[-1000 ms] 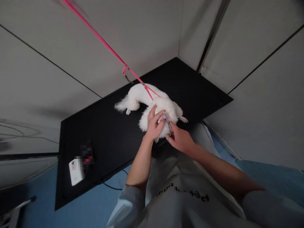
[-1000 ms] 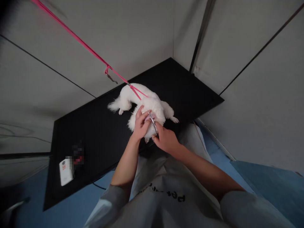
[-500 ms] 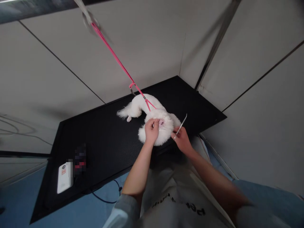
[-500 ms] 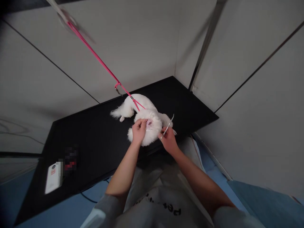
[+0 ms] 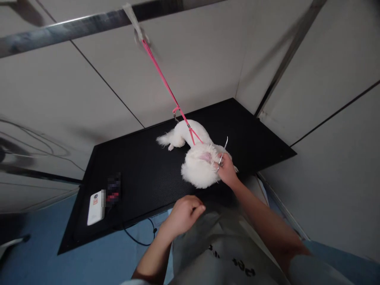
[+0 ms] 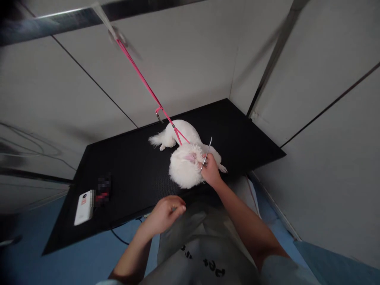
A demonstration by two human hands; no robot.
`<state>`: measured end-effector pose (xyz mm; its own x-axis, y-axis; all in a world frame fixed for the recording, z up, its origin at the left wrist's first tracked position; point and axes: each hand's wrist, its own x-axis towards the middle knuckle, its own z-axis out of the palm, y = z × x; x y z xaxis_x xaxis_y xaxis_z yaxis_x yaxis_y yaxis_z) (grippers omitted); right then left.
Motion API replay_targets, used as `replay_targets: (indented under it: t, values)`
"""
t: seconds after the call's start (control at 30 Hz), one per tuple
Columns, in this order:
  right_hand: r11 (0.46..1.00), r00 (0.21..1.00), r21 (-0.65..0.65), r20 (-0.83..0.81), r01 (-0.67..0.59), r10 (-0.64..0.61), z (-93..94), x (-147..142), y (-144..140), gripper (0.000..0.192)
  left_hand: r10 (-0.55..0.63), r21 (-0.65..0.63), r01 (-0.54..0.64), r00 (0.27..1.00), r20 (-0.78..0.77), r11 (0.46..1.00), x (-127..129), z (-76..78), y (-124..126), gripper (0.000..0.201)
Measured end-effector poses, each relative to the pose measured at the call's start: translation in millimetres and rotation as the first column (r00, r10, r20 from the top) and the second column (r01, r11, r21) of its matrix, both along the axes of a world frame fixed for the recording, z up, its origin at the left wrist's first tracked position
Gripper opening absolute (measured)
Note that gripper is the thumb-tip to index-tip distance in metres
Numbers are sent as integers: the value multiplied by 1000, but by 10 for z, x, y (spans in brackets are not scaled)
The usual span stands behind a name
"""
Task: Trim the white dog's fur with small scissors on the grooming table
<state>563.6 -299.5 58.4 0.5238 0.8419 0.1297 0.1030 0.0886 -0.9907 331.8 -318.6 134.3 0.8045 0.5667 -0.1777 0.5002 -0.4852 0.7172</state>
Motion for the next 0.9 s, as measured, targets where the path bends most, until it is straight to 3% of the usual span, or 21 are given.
replay_targets:
  t: [0.07, 0.1, 0.17, 0.27, 0.37, 0.5, 0.57, 0.67, 0.77, 0.9]
  values:
    - [1000, 1000, -7, -28, 5, -6, -19, -59, -21, 32, 52, 68, -67, 978, 203, 995, 328, 256, 96, 30]
    - [1000, 998, -12, -55, 8, -9, -24, -94, -35, 32, 126, 109, -169, 938, 322, 980, 520, 315, 177, 31]
    - [1000, 995, -7, -103, 15, -15, -34, -168, -71, 32, 245, 149, -343, 858, 452, 927, 897, 269, 365, 33]
    - [999, 990, -7, -135, 48, -48, -81, -274, -141, 33, 421, 178, -536, 794, 438, 825, 1274, -108, 587, 32]
    - [997, 983, -70, -178, 31, -43, -187, -363, -193, 33, 566, 144, -702, 663, 489, 698, 1330, -559, 655, 23]
    - [993, 962, -120, -272, -17, -16, -363, -460, -193, 32, 539, 116, -729, 594, 598, 675, 1158, -886, 656, 14]
    - [993, 947, -112, -321, -44, 6, -422, -493, -168, 34, 491, 154, -707, 614, 618, 690, 1077, -952, 697, 13]
    - [991, 935, -114, -353, -72, 28, -450, -504, -121, 35, 369, 303, -621, 718, 590, 723, 981, -1026, 795, 20]
    - [985, 927, -155, -374, -78, 15, -446, -468, -90, 34, 303, 432, -554, 797, 523, 711, 895, -1099, 885, 29]
    - [964, 904, -239, -428, -112, -1, -490, -387, -130, 36, 229, 490, -457, 860, 455, 742, 768, -1098, 1025, 38]
